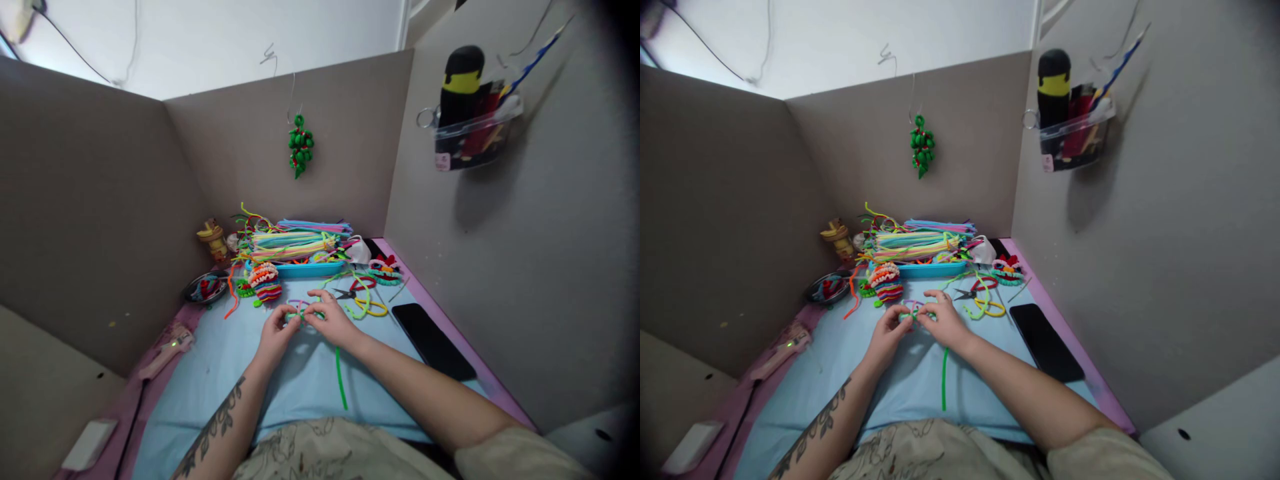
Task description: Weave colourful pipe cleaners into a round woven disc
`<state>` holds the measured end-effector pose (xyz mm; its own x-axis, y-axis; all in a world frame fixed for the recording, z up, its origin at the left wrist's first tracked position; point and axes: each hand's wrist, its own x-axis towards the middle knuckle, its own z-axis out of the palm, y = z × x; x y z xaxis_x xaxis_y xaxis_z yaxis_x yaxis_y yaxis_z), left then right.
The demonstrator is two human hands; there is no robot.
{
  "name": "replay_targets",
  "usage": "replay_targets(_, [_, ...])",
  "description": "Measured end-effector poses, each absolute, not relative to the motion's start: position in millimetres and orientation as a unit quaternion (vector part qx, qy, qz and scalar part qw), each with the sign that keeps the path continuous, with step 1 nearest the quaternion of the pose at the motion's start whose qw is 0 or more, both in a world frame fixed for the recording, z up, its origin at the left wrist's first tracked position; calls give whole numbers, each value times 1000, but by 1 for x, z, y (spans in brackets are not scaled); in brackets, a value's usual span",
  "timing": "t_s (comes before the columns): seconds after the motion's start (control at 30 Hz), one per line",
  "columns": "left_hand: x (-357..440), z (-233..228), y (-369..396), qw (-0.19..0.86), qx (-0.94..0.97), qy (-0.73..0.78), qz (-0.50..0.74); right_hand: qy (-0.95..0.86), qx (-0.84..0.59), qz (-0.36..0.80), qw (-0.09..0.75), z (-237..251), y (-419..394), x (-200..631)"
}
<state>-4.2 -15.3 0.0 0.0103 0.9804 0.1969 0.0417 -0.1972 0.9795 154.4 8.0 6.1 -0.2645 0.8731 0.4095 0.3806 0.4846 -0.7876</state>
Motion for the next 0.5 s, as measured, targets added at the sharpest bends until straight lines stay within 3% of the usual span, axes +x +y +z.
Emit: replay_targets(0.5, [1,-3,-22,301,642,466,528,-682,-399,388,475,6,3,148])
